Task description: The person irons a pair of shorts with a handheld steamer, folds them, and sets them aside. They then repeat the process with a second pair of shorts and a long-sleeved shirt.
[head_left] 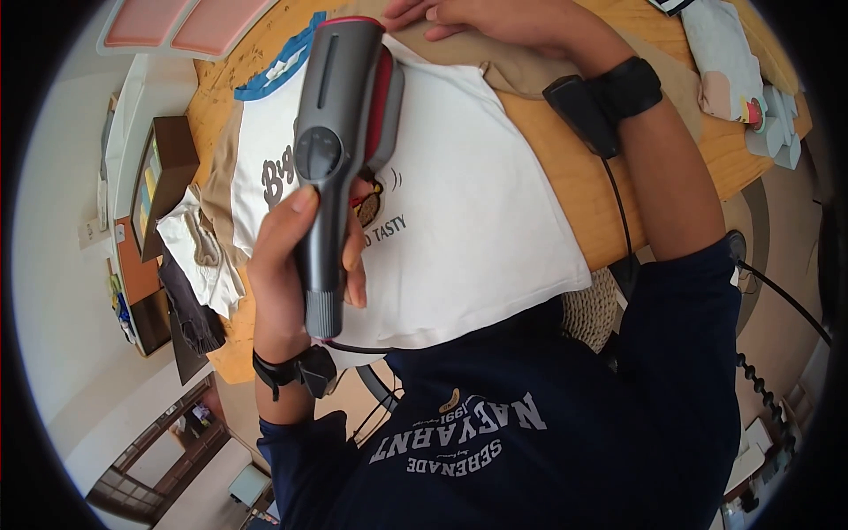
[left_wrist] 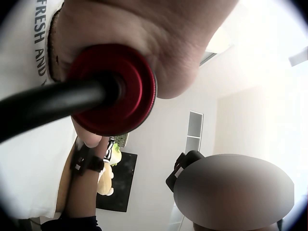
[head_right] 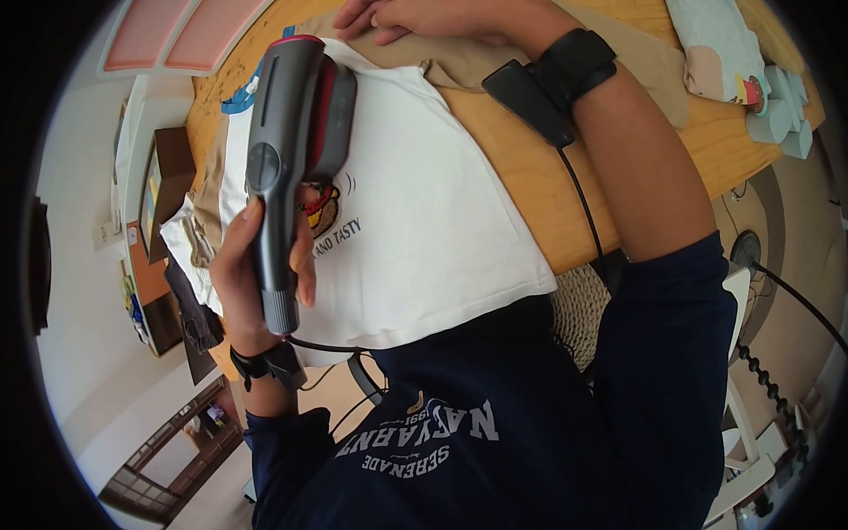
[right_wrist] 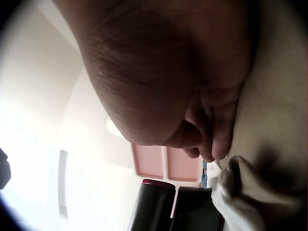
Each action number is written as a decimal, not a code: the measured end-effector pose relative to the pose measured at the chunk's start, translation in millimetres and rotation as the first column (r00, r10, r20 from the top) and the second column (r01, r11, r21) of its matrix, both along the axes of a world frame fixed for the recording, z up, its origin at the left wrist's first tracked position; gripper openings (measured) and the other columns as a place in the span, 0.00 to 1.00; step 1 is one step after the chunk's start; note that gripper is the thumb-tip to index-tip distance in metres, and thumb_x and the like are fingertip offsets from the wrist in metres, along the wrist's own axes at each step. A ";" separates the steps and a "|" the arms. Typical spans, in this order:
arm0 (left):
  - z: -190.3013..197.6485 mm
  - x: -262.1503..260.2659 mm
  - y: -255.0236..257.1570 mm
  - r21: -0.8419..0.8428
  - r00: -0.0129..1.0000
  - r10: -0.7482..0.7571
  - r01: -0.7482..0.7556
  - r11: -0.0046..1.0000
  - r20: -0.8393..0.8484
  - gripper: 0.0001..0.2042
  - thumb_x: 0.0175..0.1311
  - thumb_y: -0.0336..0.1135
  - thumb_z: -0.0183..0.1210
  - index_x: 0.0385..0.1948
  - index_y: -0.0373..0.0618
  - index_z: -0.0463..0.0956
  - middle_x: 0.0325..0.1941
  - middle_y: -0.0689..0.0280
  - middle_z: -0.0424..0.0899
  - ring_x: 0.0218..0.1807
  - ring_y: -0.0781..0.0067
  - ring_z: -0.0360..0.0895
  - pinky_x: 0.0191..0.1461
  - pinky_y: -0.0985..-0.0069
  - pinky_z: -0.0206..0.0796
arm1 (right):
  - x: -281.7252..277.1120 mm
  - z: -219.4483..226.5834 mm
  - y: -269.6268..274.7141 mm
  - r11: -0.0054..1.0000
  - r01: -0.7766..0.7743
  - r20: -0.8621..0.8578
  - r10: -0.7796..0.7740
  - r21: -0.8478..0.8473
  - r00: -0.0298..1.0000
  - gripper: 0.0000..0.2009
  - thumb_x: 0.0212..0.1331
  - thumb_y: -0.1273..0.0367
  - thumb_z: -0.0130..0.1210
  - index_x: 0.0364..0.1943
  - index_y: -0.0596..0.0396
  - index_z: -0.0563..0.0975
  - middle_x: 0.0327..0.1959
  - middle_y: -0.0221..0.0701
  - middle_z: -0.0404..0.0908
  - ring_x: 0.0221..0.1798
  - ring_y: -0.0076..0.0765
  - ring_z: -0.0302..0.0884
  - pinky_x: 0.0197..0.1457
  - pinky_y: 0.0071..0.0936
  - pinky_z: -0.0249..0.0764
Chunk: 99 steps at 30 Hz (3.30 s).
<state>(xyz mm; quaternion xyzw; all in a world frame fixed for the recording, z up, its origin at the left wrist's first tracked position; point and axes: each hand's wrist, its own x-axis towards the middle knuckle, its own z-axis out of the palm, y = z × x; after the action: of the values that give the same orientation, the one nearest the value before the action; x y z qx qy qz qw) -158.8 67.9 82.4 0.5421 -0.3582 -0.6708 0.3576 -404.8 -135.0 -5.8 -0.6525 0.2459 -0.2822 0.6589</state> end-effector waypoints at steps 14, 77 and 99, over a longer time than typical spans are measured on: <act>-31.6 25.8 -61.2 -0.197 0.975 0.133 -0.167 0.966 -0.177 0.26 0.80 0.43 0.34 0.56 0.21 0.68 0.22 0.60 0.71 0.13 0.68 0.71 0.18 0.77 0.70 | -4.6 7.0 3.7 0.996 -0.009 -0.077 0.003 -0.084 0.997 0.15 0.68 0.73 0.54 0.56 0.65 0.79 0.51 0.33 0.85 0.53 0.23 0.79 0.59 0.23 0.75; -48.9 73.8 -51.5 -0.161 0.884 0.274 -0.354 0.921 -0.378 0.24 0.77 0.50 0.46 0.53 0.32 0.70 0.22 0.61 0.78 0.16 0.68 0.80 0.20 0.78 0.74 | 90.9 7.6 -13.9 0.913 0.284 -0.256 -0.361 -0.292 0.897 0.10 0.59 0.70 0.67 0.41 0.61 0.82 0.27 0.18 0.77 0.29 0.11 0.67 0.34 0.12 0.66; -45.0 70.1 -47.4 -0.150 0.910 0.186 -0.257 0.955 -0.371 0.24 0.78 0.50 0.46 0.51 0.31 0.71 0.21 0.61 0.78 0.14 0.69 0.78 0.20 0.77 0.73 | 88.7 3.3 -16.0 0.875 0.257 -0.173 -0.351 -0.410 0.920 0.19 0.50 0.73 0.72 0.48 0.62 0.82 0.35 0.21 0.75 0.39 0.18 0.66 0.47 0.16 0.69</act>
<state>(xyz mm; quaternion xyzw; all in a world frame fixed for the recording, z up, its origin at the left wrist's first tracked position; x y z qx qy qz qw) -88.7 20.5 37.4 0.4127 -0.2883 -0.6733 0.5415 -316.0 -151.1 -2.5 -0.7498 0.3650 -0.3434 0.4321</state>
